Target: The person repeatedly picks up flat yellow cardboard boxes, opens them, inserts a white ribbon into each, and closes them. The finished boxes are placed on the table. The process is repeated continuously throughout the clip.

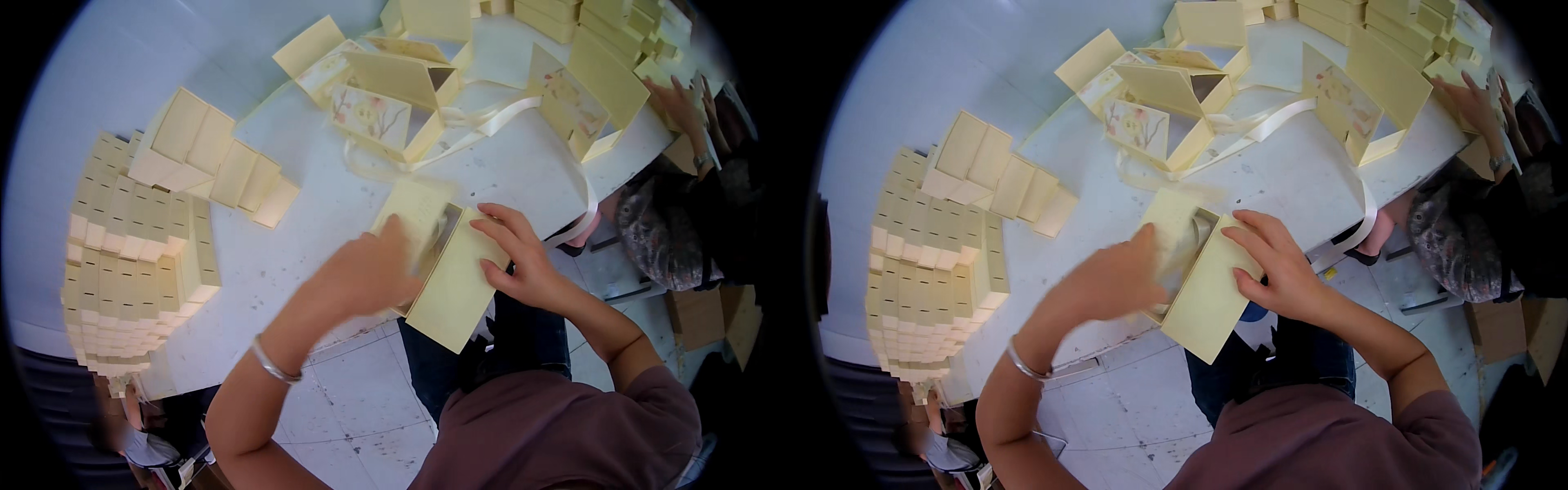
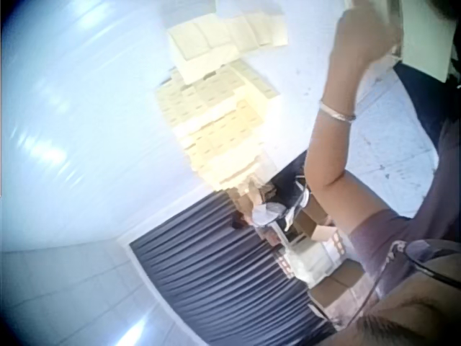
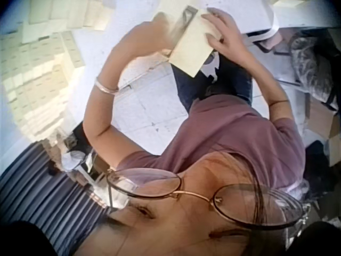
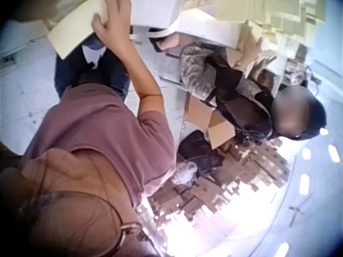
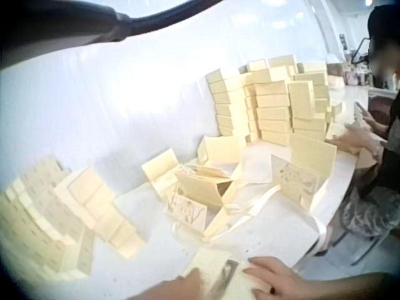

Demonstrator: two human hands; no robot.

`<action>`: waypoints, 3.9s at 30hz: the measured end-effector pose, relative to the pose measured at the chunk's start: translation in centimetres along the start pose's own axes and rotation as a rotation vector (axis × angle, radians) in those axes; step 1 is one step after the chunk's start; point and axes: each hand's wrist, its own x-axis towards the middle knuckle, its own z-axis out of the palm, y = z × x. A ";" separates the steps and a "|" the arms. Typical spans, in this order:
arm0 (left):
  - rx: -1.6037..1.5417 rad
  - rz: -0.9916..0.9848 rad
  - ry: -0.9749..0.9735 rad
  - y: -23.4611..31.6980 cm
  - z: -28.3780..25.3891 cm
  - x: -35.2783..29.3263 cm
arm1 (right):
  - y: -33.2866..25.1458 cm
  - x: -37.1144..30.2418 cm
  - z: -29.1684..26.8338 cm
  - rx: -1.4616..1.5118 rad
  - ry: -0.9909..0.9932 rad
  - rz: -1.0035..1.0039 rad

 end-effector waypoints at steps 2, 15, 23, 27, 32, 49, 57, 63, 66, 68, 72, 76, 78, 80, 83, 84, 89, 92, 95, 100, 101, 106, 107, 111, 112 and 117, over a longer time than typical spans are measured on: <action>-0.375 0.059 0.061 -3.7 -2.1 -0.7 | 0.1 0.2 -0.6 -0.200 -0.097 -0.089; -1.208 -0.011 0.456 -14.1 1.7 2.6 | -2.7 5.0 -3.9 -0.395 -0.581 -0.131; -0.797 0.343 0.578 -9.8 -2.6 3.7 | -2.8 12.2 6.8 -0.648 -1.028 -0.141; -0.659 0.487 1.285 -8.2 -0.5 1.9 | -1.3 11.5 8.8 -0.534 -1.008 -0.085; -0.859 0.411 1.153 -8.0 5.1 -2.2 | -2.3 12.2 7.4 -0.067 -0.754 -0.252; -1.519 0.452 0.126 -8.7 3.4 -1.5 | -4.6 17.9 -3.4 0.641 -0.138 0.235; -0.639 0.164 0.759 -6.9 2.7 -5.5 | -5.1 13.9 -3.2 -0.007 -0.190 -0.424; -0.151 0.185 0.865 -3.0 1.4 -7.2 | -8.2 14.8 1.9 0.147 -0.913 -0.175; -0.302 0.143 1.010 -4.1 3.3 -7.6 | -5.2 15.5 3.0 0.318 -0.859 0.037; -0.572 0.118 0.797 -3.3 5.8 -9.4 | -2.9 15.0 3.6 0.464 -0.937 0.184; -0.430 0.056 0.655 -2.3 11.4 -8.1 | -2.3 14.3 4.9 0.490 -1.080 0.222; -0.559 0.363 0.825 -5.8 12.8 -6.1 | -3.2 12.8 6.8 0.461 -1.117 0.198; -0.718 0.455 0.707 -7.7 12.1 -6.1 | -2.2 10.9 8.5 0.368 -1.139 0.185; -0.771 0.491 0.642 -8.4 12.1 -5.7 | -2.4 9.9 8.7 0.230 -1.118 0.165; -0.870 0.521 0.602 -9.2 12.3 -6.0 | -4.7 9.7 7.0 -0.110 -1.066 -0.026; -0.883 0.543 0.622 -9.8 12.8 -5.9 | -4.9 9.6 6.7 -0.289 -1.050 -0.165; -0.993 0.552 0.616 -9.6 13.5 -6.1 | -3.3 7.2 7.5 -0.521 -0.855 -0.514; -1.006 0.546 0.661 -9.8 14.6 -6.1 | -3.3 7.0 7.5 -0.483 -0.871 -0.532; -1.062 0.563 0.745 -9.9 15.7 -5.9 | -3.1 7.0 8.6 -0.462 -0.898 -0.615; -1.067 0.527 0.768 -9.5 15.7 -6.1 | -3.5 7.6 8.8 -0.471 -0.888 -0.680; -1.068 0.530 0.763 -9.4 15.6 -6.0 | -3.5 7.6 8.8 -0.446 -0.876 -0.671; -1.059 0.471 0.767 -9.0 14.8 -6.0 | -3.7 8.5 8.9 -0.340 -0.828 -0.629; -1.060 0.460 0.770 -8.9 14.7 -6.0 | -4.0 8.9 8.6 -0.304 -0.884 -0.575; -1.021 0.459 0.755 -8.8 14.1 -5.8 | -4.0 9.5 8.3 -0.194 -0.978 -0.472; -1.007 0.472 0.748 -9.0 14.2 -5.7 | -3.8 9.5 8.6 -0.176 -0.975 -0.476; -1.046 -0.009 1.100 -6.1 15.2 -3.8 | -2.0 8.8 9.8 0.062 -0.903 -0.322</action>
